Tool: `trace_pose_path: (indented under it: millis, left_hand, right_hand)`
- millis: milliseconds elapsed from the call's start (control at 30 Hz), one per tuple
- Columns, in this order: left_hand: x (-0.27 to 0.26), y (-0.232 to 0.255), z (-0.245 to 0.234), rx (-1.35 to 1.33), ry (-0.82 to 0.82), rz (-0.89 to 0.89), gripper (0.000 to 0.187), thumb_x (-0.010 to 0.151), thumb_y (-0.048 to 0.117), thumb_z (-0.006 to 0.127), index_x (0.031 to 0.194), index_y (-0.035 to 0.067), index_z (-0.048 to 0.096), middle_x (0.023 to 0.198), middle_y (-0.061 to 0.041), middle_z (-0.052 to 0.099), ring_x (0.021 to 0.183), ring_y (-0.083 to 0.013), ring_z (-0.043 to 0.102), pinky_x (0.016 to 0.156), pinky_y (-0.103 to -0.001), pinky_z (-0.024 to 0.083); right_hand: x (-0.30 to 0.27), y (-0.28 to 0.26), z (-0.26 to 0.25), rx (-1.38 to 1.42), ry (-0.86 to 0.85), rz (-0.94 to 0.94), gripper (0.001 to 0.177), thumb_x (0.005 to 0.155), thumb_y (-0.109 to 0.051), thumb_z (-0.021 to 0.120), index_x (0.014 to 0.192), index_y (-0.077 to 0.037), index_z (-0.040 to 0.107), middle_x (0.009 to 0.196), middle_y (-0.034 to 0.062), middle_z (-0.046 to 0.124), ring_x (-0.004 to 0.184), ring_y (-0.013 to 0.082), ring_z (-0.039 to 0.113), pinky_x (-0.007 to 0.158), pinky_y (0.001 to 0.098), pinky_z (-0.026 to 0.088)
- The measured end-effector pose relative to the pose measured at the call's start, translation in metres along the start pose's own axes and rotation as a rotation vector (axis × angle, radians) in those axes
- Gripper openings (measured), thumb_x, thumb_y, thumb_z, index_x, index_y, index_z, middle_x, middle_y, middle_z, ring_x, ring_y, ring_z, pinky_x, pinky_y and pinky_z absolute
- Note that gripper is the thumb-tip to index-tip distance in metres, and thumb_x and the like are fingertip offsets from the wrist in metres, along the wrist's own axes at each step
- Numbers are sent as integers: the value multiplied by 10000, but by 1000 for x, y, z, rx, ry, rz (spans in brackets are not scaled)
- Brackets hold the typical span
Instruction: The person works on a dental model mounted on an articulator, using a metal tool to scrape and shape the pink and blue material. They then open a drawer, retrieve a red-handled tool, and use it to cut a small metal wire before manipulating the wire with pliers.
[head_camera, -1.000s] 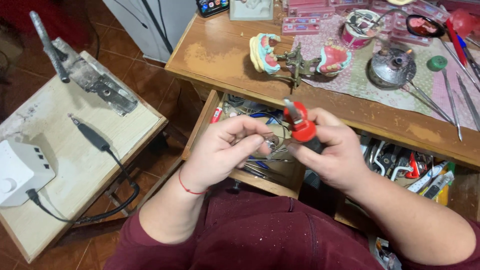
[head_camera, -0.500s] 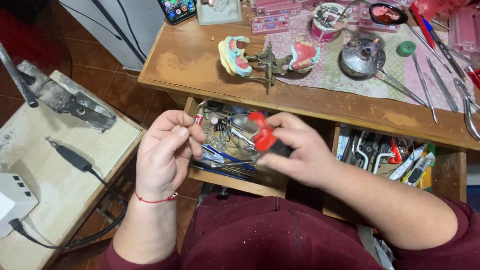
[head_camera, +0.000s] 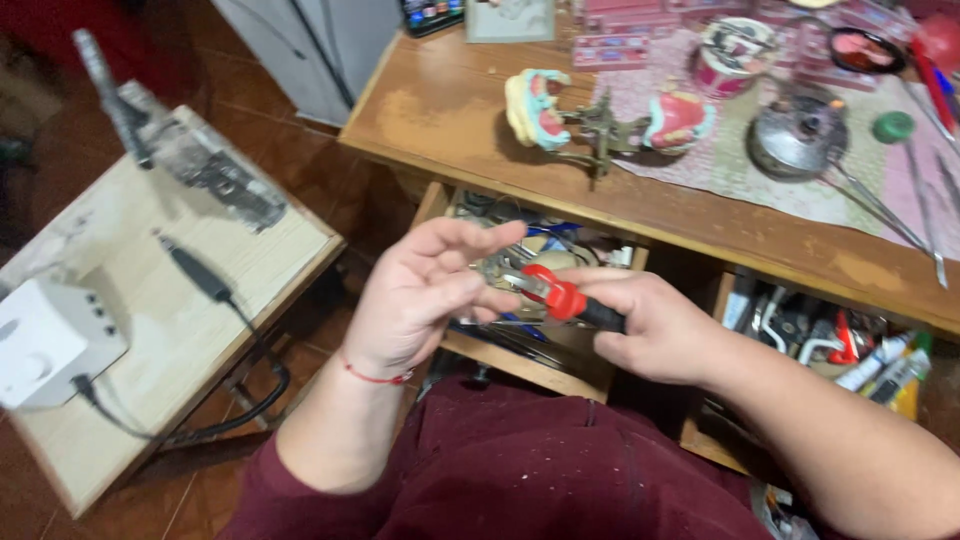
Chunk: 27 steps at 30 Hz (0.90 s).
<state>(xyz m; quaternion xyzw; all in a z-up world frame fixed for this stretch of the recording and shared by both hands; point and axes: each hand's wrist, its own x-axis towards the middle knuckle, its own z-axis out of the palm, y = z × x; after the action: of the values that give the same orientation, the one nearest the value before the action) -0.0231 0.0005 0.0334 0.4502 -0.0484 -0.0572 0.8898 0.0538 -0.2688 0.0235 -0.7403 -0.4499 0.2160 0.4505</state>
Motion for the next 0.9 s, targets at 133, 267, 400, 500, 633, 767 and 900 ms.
trace_pose_path:
  millis: [133,267,400,500,633,767,900]
  left_hand:
    - [-1,-2,-1,105,-45,-35,305,992,-47,593,1289,10,559,1488,-245,582,974,-237,760,783,-273,612]
    - [1,-4,2,227,-72,-111,301,985,-27,600,1282,3,564,1448,-182,612,953,-179,755,775,-243,604]
    - [1,-7,7,347,-54,-133,328,980,-8,602,1307,6,577,1325,-129,673,915,-136,749,738,-218,588]
    - [3,-7,9,445,-23,-155,334,989,18,603,1323,8,599,1197,-95,728,863,-100,738,697,-200,572]
    - [4,-6,8,487,-12,-203,337,982,40,607,1317,7,609,1140,-76,741,828,-92,742,669,-192,566]
    - [4,-8,6,480,-20,-210,348,973,38,605,1319,-1,601,1150,-80,740,822,-107,750,660,-193,567]
    - [4,-7,5,468,-32,-194,350,967,28,604,1316,-7,593,1173,-81,737,820,-119,752,654,-197,565]
  right_hand:
    - [1,5,4,-19,-42,51,678,631,38,593,1293,-90,664,1460,124,618,1330,296,614,1135,403,418]
    - [0,11,6,-30,-20,52,658,641,33,606,1287,-78,657,1446,128,630,1317,301,626,1128,398,426]
    - [-1,18,9,-86,13,25,641,629,23,635,1264,-60,660,1393,134,656,1290,313,628,1112,403,437]
    - [-1,19,13,-100,46,59,504,649,10,658,1147,-56,700,1303,113,691,1202,282,674,1055,385,488]
    - [0,16,15,-128,85,91,357,644,23,648,975,-70,742,1188,81,731,1130,261,713,1018,374,529]
    - [0,12,16,-187,113,73,358,641,19,654,974,-76,743,1179,86,721,1092,274,717,975,374,549]
    - [1,10,17,-190,118,120,353,646,19,645,971,-79,744,1162,75,728,1073,263,728,960,365,562]
